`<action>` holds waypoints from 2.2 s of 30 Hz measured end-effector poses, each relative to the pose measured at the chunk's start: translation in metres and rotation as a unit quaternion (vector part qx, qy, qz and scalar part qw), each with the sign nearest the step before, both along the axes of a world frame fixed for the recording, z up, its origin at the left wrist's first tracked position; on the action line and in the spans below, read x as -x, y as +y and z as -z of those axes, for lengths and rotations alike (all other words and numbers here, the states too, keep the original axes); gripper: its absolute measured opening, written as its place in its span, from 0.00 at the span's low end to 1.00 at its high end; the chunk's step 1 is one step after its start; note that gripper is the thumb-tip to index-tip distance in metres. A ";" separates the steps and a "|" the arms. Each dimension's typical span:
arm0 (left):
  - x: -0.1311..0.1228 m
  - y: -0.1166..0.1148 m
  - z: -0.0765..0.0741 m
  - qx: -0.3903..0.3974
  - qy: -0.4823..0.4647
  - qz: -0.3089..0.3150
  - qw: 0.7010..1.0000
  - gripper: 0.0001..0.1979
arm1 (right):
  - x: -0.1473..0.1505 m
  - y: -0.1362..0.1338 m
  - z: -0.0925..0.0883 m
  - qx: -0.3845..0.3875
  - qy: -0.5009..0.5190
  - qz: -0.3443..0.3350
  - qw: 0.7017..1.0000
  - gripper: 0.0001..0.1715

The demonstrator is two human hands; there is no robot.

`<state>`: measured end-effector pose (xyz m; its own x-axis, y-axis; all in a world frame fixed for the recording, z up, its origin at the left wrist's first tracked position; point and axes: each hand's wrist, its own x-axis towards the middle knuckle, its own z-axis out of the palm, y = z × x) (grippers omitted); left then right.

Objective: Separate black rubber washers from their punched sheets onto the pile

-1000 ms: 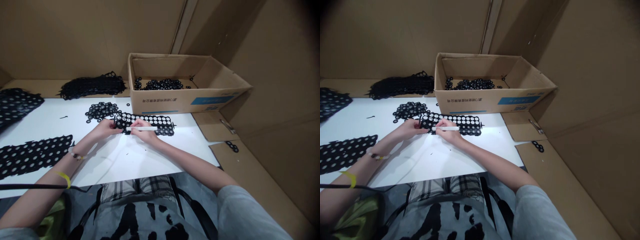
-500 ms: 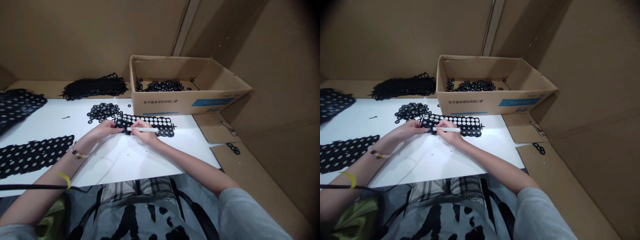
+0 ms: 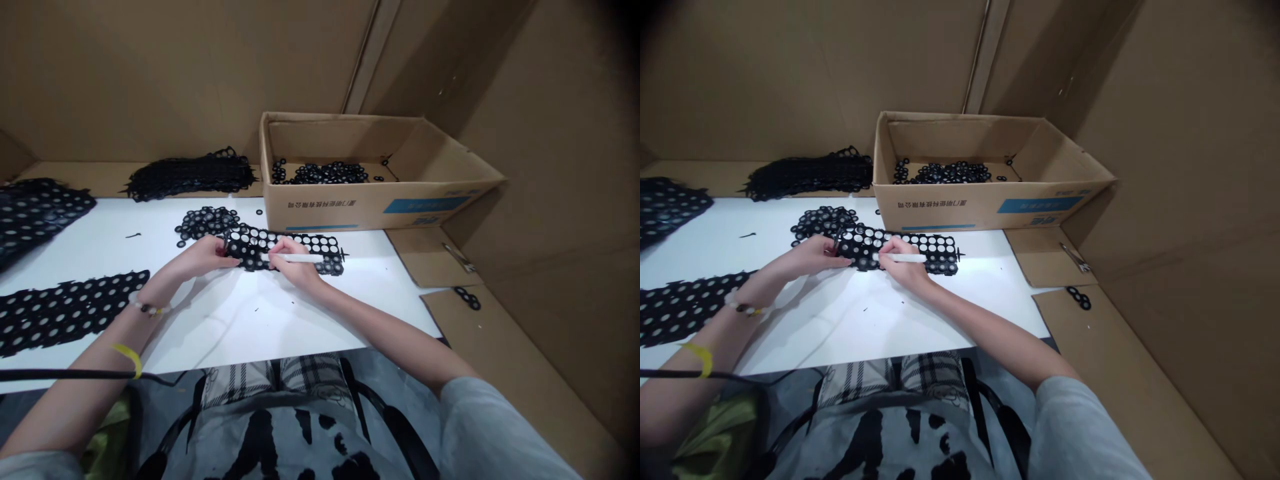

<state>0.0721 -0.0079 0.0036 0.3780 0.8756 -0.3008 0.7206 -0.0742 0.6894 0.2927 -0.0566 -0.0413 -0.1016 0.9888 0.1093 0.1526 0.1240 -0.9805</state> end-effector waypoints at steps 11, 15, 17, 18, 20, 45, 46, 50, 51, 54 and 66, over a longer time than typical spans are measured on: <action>-0.018 -0.008 0.004 -0.056 0.083 -0.028 0.995 0.19 | 0.003 -0.002 -0.004 0.015 -0.029 -0.057 0.998 0.03; -0.015 -0.007 0.011 -0.064 0.042 -0.055 0.996 0.16 | 0.003 -0.001 -0.002 0.006 -0.018 -0.028 0.999 0.03; -0.013 -0.007 0.013 -0.041 -0.018 -0.061 0.997 0.17 | 0.003 0.000 -0.002 0.009 -0.011 -0.029 0.999 0.03; -0.012 -0.007 0.012 -0.023 -0.050 -0.058 0.997 0.18 | 0.003 0.000 -0.002 0.011 -0.011 -0.034 0.999 0.03; -0.011 -0.007 0.010 0.006 -0.095 -0.055 0.994 0.19 | 0.004 0.000 -0.003 0.016 -0.010 -0.041 0.999 0.03; -0.019 -0.013 0.007 0.015 -0.143 -0.158 0.977 0.29 | 0.013 -0.002 0.002 -0.013 -0.048 -0.030 0.998 0.07; -0.020 -0.013 0.007 0.012 -0.135 -0.158 0.978 0.29 | 0.014 -0.002 0.002 -0.016 -0.052 -0.031 0.998 0.08; -0.019 -0.011 0.003 0.001 -0.110 -0.148 0.983 0.25 | 0.014 -0.001 0.003 -0.012 -0.053 -0.032 0.998 0.10; -0.017 -0.010 0.001 0.003 -0.103 -0.142 0.985 0.22 | 0.014 0.000 0.003 -0.007 -0.041 -0.033 0.999 0.09; -0.009 -0.006 -0.002 0.013 -0.070 -0.124 0.990 0.15 | 0.008 0.002 0.003 0.013 0.019 -0.009 1.000 0.07; -0.019 -0.016 0.013 -0.077 -0.036 -0.015 0.996 0.13 | 0.002 -0.001 0.001 0.019 0.061 -0.031 0.997 0.06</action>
